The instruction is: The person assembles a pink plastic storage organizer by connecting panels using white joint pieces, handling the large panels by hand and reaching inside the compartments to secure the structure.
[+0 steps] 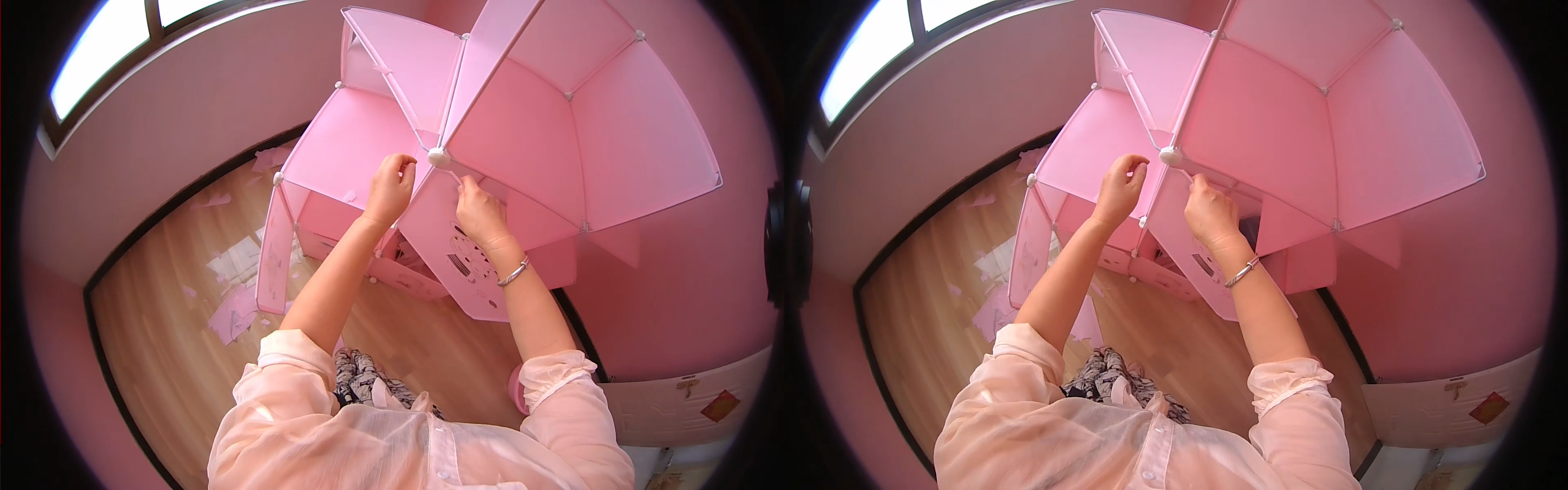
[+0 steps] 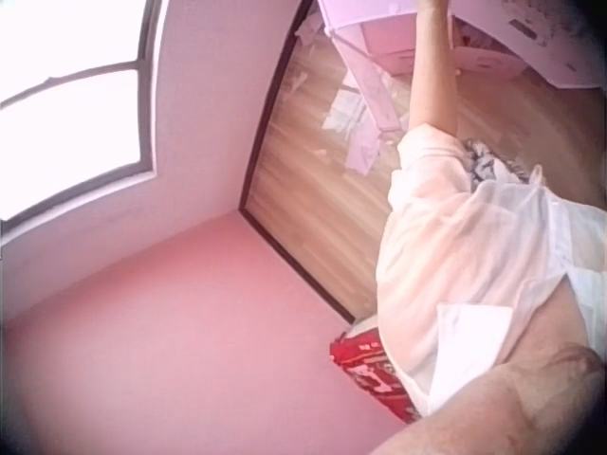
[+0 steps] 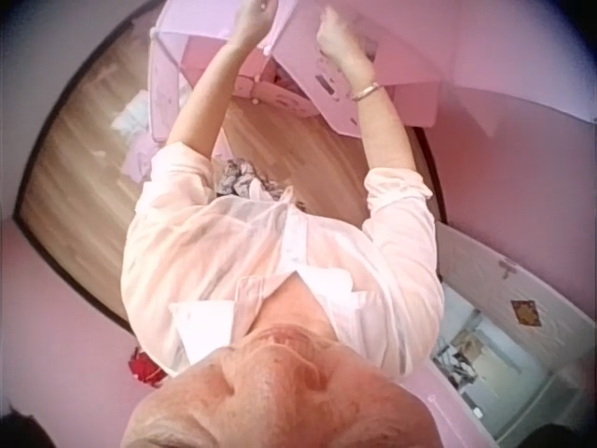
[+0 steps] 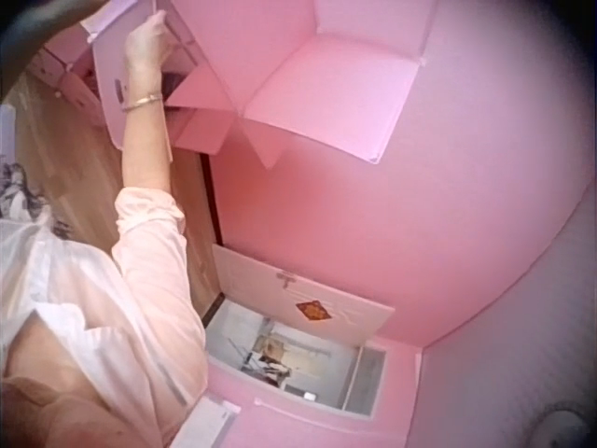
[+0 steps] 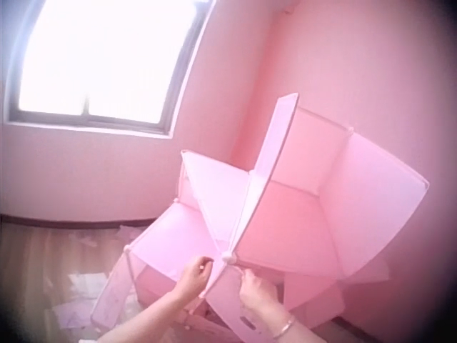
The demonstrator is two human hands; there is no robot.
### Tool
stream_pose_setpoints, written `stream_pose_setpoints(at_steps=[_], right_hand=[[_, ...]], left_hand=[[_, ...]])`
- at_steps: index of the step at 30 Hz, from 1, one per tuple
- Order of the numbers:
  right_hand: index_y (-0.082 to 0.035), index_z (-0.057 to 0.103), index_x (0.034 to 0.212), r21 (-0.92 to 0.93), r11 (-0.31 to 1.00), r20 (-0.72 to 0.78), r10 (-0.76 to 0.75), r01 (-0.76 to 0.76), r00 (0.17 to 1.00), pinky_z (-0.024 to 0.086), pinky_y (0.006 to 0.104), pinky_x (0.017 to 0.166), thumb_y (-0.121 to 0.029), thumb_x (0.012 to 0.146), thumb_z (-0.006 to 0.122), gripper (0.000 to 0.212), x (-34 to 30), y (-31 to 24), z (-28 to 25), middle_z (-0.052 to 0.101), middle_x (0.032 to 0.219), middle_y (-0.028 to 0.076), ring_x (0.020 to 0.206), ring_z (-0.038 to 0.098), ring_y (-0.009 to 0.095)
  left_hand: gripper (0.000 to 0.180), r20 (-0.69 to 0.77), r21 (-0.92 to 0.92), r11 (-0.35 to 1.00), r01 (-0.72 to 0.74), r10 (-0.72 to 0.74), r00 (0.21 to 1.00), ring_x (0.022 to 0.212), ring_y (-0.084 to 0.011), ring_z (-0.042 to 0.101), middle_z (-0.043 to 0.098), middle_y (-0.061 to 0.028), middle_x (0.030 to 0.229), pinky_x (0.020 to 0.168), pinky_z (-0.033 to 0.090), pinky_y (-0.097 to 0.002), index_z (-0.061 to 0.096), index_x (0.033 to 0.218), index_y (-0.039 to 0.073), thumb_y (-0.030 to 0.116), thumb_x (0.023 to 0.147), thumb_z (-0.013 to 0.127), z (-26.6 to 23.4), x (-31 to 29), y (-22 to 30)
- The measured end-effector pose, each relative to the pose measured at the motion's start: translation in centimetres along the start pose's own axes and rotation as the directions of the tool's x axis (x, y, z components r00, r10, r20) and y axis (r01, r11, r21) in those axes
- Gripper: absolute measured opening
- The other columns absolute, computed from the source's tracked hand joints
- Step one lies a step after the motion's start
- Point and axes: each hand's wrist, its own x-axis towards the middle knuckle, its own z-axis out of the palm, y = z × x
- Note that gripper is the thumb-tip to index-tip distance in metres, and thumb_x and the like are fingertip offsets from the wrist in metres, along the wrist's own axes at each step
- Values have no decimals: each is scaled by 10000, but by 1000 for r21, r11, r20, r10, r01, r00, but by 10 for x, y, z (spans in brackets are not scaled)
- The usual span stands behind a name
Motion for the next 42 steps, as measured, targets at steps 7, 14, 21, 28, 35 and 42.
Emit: stream_pose_setpoints(at_steps=[7, 14, 21, 28, 35, 42], right_hand=[[-40, 482, 818, -32, 997, -65, 62, -64, 996, 414, 496, 642, -334, 866, 341, 330, 1, -14, 0, 572, 720, 232, 711, 554, 401], [-55, 484, 723, -159, 986, -134, 21, -42, 991, 416, 444, 480, -316, 859, 398, 306, 3, -7, 6, 540, 562, 170, 548, 538, 362], [-65, 508, 783, -97, 982, -87, 157, -165, 984, 423, 385, 499, -298, 837, 459, 244, -2, -9, -1, 554, 628, 149, 605, 542, 338], [48, 508, 917, 544, 838, -543, 313, 42, 779, 430, 266, 637, -225, 788, 595, 314, 29, -61, -20, 576, 751, 76, 700, 533, 142], [29, 537, 843, 465, 885, -230, 158, -34, 960, 421, 293, 606, -167, 764, 611, 224, 59, -55, -35, 552, 720, 62, 645, 504, 156], [32, 535, 841, 291, 956, -226, 30, 38, 974, 424, 316, 605, -79, 771, 526, 131, 65, -39, -30, 547, 727, 94, 655, 515, 215]], left_hand=[[136, -148, 210, 864, -458, 491, 859, 949, -268, 484, 518, -111, 957, 794, 405, -360, 510, 900, 25, 63, 770, 508, -3, 36, -3], [191, 350, 167, 564, -809, 733, 583, 1017, -232, 435, 511, -44, 920, 953, 303, -380, 529, 849, 93, 147, 688, 616, -21, 75, -19], [234, 482, -100, 527, -844, 768, 422, 909, -207, 439, 505, -21, 747, 812, 354, -348, 501, 717, 85, 233, 614, 651, -10, 94, -21], [179, 355, 16, 487, -873, 813, 460, 855, -167, 430, 455, -20, 727, 690, 356, -301, 472, 685, 91, 217, 655, 595, -7, 89, -25], [151, 491, -133, 525, -840, 772, 405, 775, -157, 422, 446, -3, 651, 671, 340, -287, 476, 650, 94, 195, 656, 588, -18, 105, -19], [190, 574, -153, 395, -906, 781, 244, 731, -144, 415, 451, 23, 614, 686, 318, -282, 467, 598, 105, 237, 681, 575, -21, 123, -10]])
